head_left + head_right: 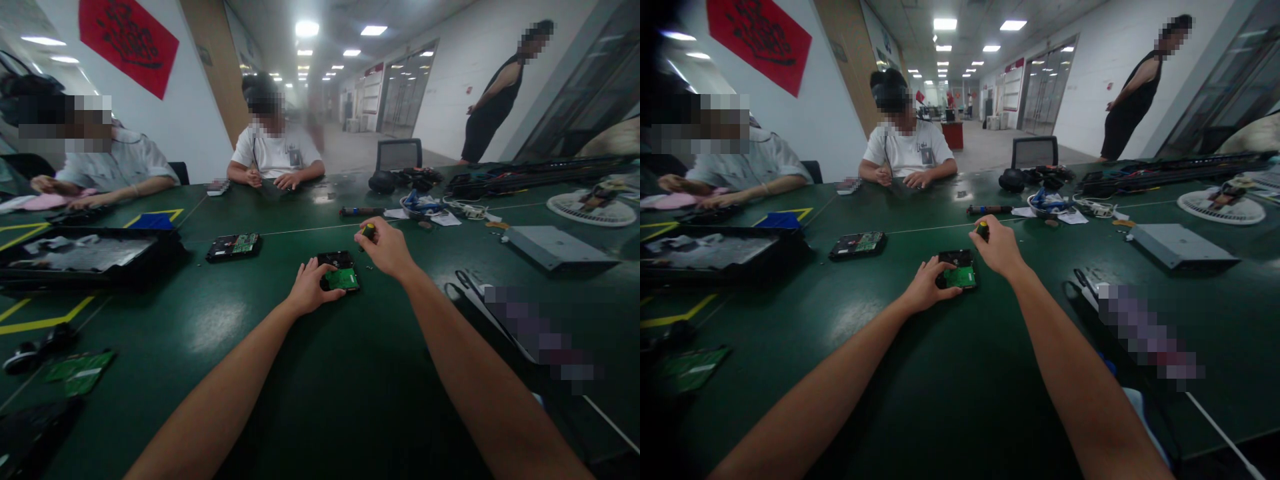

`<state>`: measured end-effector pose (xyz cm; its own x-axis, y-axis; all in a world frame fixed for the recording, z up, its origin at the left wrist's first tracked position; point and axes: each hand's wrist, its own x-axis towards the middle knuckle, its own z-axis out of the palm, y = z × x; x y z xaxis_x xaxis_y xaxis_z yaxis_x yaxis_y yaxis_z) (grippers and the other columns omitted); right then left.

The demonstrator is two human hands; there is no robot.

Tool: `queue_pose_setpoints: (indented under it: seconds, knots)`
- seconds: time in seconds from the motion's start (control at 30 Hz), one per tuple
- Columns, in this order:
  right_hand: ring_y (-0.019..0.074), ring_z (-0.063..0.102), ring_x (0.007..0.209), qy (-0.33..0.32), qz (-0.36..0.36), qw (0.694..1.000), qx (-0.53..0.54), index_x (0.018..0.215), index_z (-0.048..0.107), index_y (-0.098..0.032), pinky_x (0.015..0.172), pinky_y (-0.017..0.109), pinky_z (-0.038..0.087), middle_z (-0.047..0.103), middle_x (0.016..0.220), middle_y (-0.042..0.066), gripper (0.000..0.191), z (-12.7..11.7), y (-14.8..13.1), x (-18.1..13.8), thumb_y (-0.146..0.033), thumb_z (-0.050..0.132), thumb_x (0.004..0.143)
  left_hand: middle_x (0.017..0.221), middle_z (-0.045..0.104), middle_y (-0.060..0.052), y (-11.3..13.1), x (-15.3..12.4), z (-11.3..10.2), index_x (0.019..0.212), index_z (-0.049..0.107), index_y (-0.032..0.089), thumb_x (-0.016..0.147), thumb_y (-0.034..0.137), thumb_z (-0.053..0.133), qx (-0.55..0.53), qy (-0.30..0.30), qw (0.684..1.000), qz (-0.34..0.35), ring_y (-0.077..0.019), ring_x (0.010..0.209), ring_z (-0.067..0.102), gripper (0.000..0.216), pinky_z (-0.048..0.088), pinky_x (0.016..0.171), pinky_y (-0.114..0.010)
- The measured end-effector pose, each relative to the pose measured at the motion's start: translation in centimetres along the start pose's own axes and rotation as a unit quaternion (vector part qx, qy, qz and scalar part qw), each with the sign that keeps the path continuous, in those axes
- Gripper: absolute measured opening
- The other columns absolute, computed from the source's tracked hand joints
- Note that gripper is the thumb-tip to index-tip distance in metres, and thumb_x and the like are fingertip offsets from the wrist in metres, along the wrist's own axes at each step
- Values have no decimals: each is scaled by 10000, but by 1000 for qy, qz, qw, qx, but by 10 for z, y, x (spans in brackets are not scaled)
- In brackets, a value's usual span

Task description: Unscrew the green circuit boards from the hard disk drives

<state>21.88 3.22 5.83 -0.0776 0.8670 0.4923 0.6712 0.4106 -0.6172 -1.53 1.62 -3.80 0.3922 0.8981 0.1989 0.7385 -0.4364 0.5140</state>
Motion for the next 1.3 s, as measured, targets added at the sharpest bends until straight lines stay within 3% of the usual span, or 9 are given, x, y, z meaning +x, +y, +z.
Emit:
queue_pose_setpoints:
  seconds: [0.33,0.47,0.63,0.97,1.1,1.3]
  knots:
    - [239,704,972,-32,-65,997,26,1282,631,-261,893,410,546,745,1128,64,361,8,-3,-1,-372,641,939,1562,459,-86,1,-1,0,1322,582,308,776,598,785,4,3,1000,1,-385,1538,288,651,149,1248,-647]
    - [256,686,1035,-20,-102,995,-8,1315,633,-228,940,428,529,721,1220,99,378,12,-8,-3,-387,584,975,1566,452,-88,0,0,1,1330,576,306,785,597,777,7,2,1000,3,-379,1549,268,651,148,1255,-632]
    - [268,670,1112,-10,-99,995,-3,1418,558,-222,975,448,532,697,1277,110,455,12,-9,-3,-294,530,969,1555,465,-82,1,0,1,1340,568,315,774,610,780,6,0,1000,0,-381,1550,265,672,142,1256,-635]
    - [245,707,1044,-44,-59,994,85,1284,476,-243,921,414,549,714,1211,92,329,7,1,-3,-247,527,959,1554,460,-88,3,1,-1,1306,576,317,777,570,792,-13,-7,1000,-11,-402,1552,252,626,127,1237,-676]
    - [259,692,1040,-40,-72,996,39,1244,523,-252,914,412,542,702,1201,97,293,2,-3,-3,-319,578,965,1546,466,-97,3,1,-1,1306,581,308,782,573,786,-15,-6,1000,-9,-401,1550,255,622,122,1239,-670]
    - [300,609,1197,-14,-119,991,-52,1285,588,-251,1038,472,481,655,1289,112,316,4,-7,-4,-366,540,995,1533,481,-81,2,1,1,1297,583,318,770,571,796,-14,3,1000,-10,-389,1545,271,622,135,1235,-670]
